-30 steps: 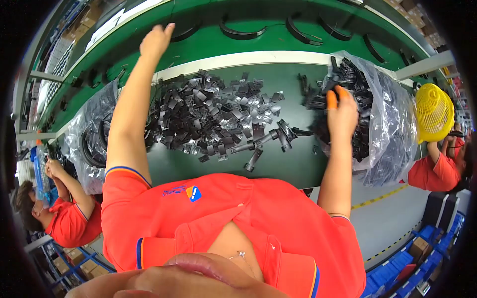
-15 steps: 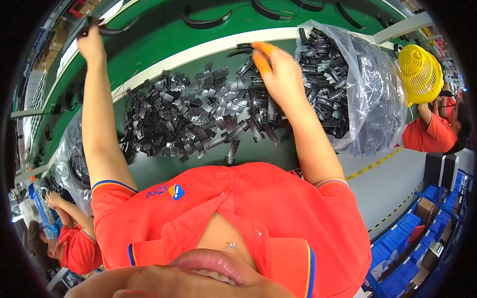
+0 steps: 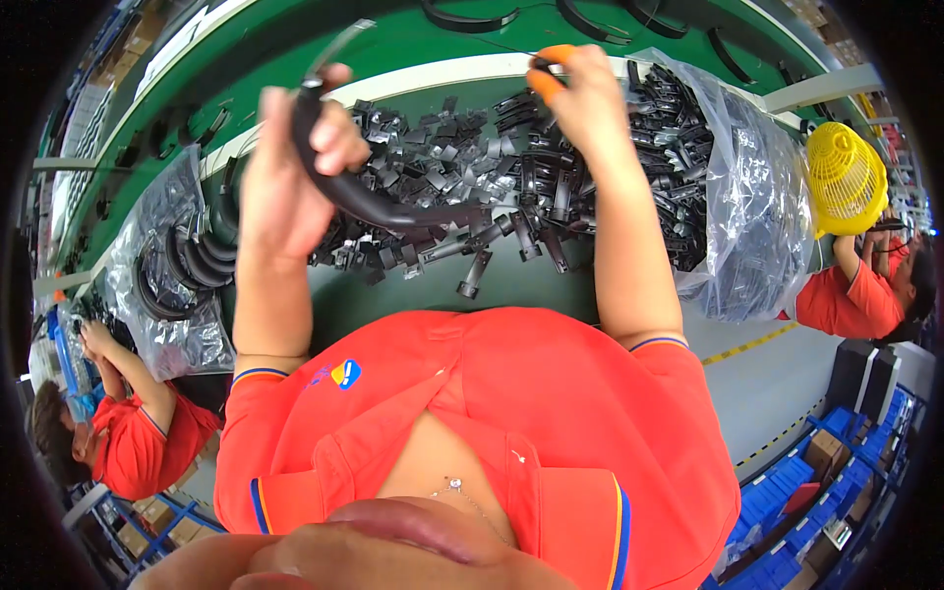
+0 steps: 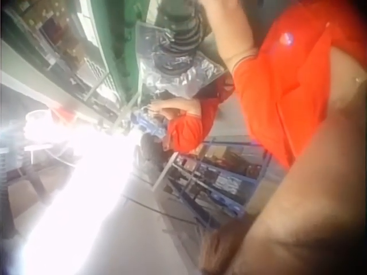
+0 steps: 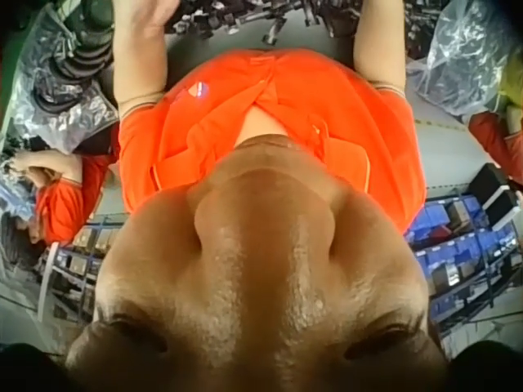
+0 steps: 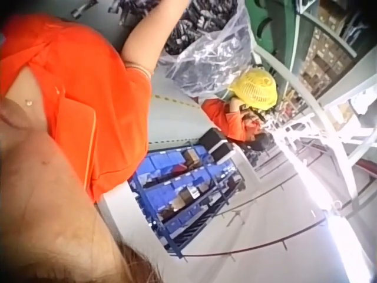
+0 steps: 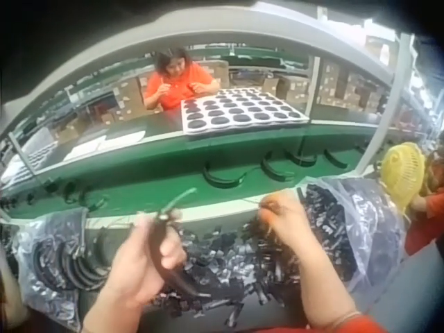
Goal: The person assembles small plastic components and metal parts by hand on a factory production line.
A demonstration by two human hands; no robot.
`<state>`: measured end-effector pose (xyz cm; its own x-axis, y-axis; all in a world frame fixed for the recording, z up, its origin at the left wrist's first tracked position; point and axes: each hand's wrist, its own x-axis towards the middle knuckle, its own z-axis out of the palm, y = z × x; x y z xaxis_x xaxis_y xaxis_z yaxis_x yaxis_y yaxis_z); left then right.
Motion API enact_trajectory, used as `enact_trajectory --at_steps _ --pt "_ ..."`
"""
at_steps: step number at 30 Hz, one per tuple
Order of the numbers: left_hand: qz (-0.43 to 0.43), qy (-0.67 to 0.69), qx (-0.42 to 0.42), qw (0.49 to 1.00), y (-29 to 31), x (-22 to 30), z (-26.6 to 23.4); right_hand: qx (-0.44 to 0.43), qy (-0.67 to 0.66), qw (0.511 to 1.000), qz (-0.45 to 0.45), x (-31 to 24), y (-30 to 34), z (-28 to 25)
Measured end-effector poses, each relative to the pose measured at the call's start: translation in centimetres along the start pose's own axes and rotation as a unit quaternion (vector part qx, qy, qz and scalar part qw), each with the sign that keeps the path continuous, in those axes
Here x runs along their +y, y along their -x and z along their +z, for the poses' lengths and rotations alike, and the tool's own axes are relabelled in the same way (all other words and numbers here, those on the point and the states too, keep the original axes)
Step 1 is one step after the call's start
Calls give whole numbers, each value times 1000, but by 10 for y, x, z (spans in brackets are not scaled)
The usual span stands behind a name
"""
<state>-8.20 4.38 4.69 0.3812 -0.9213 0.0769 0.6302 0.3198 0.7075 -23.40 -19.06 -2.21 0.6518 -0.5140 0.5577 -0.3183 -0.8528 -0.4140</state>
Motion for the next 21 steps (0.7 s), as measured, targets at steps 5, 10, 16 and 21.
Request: enact_trajectory --at_steps 5,10,16,21 --pt "-37 -41 1 998 9 -42 10 78 -603 758 236 -51 32 -68" --pt "-59 -12 -2 998 4 -66 12 -152 -629 694 316 -79 51 -83" --pt "-108 -8 18 994 4 -75 16 -90 -670 667 313 -86 57 -53" --pt "-123 -24 19 992 4 -78 14 -68 -652 695 296 -86 55 -48"
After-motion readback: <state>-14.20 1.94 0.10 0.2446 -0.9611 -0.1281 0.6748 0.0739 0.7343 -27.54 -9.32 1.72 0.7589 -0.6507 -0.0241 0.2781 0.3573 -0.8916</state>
